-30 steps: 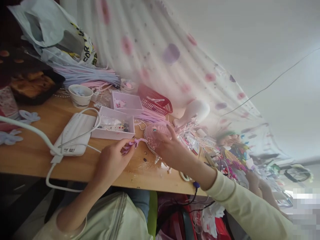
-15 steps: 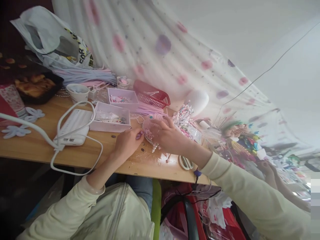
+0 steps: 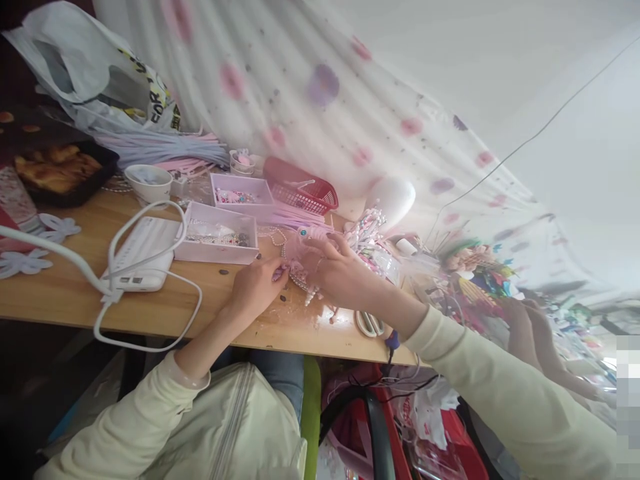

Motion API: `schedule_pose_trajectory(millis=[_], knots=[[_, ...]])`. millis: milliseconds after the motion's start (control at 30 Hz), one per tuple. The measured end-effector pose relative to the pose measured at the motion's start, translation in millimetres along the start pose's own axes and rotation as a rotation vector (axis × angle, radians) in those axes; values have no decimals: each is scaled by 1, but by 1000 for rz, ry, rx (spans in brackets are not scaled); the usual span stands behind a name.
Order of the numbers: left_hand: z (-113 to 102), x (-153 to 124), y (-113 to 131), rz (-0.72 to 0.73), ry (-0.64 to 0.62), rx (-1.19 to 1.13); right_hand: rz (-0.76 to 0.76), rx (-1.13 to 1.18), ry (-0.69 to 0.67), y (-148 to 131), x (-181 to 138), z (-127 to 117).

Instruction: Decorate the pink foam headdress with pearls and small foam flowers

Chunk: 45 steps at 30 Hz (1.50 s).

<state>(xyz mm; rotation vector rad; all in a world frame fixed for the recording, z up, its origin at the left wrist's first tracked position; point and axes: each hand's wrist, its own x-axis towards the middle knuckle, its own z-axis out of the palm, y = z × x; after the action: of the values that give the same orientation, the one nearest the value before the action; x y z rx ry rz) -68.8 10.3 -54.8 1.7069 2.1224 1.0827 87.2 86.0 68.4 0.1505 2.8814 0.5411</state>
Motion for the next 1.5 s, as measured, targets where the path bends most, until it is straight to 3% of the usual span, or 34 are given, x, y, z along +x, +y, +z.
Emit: schedule_pose_trajectory(millis=[467, 767, 1500], knots=[[-8, 7, 4, 30, -57, 47, 3, 30, -12, 0, 8, -6], [-10, 24, 7, 87, -83, -28, -19, 25, 15, 2, 7, -5], [-10, 71, 26, 178, -212, 71, 10, 76, -12, 6, 8, -10]])
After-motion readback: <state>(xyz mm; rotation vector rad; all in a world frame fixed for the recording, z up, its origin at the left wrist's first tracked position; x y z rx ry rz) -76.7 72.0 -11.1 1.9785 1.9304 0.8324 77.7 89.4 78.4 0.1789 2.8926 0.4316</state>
